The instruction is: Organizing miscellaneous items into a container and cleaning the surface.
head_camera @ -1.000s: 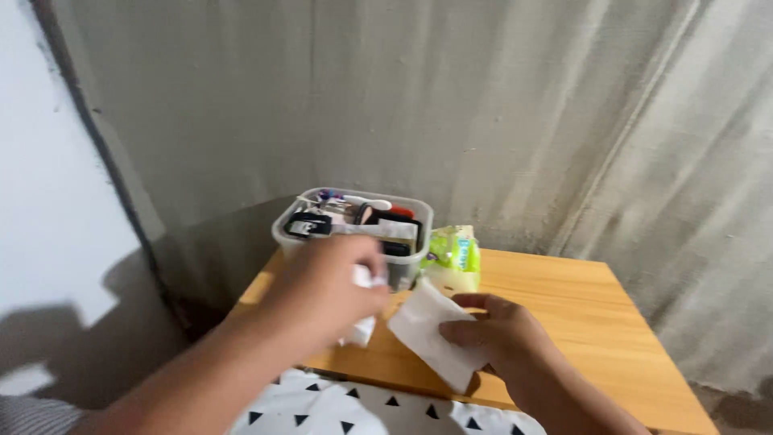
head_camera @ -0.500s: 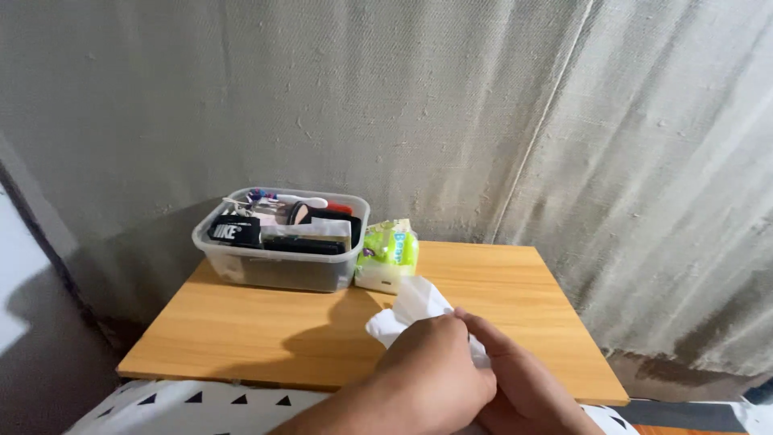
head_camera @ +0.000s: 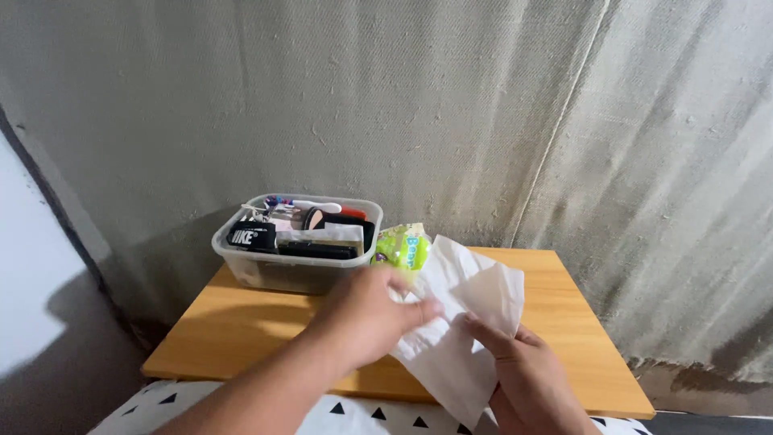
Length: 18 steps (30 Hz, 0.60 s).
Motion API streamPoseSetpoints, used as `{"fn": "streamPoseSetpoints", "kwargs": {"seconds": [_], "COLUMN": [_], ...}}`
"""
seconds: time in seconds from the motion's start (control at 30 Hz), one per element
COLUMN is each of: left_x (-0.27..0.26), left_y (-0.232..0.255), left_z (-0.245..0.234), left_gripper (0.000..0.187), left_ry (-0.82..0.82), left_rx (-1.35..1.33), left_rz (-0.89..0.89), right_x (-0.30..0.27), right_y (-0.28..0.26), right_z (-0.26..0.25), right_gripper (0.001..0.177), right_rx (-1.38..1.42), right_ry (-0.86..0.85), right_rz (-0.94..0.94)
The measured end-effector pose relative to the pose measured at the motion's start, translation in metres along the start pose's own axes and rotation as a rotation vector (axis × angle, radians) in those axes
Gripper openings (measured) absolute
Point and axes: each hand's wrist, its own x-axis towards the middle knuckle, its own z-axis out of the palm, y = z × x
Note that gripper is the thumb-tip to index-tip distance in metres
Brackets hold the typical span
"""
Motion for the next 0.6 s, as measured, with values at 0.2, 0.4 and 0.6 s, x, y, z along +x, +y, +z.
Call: {"fn": "streamPoseSetpoints", "kwargs": {"seconds": [0.2,0.4,0.6], "left_x": [0.018,0.017,-0.005], "left_y": [-0.018,-0.054,-0.048], "left_z": [0.023,0.042,0.044], "left_gripper": [0.055,0.030,0.017], "left_ry": [0.053,-0.016,-0.278], "left_rx": [0.088,-0.321,-0.654], "left_rz": [0.005,-0.217,-0.563], "right_x": [-0.035,-0.037,-0.016], "right_y": [-0.025,-0.027,-0.004], "right_z": [0.019,0.021,-0.001], "right_gripper": [0.048,0.082,0.038], "right_rx": [0.123,0.173,0.024], "right_ry": [-0.036,-0.060,-0.029], "right_rz": [0.118,0.248,0.077]}}
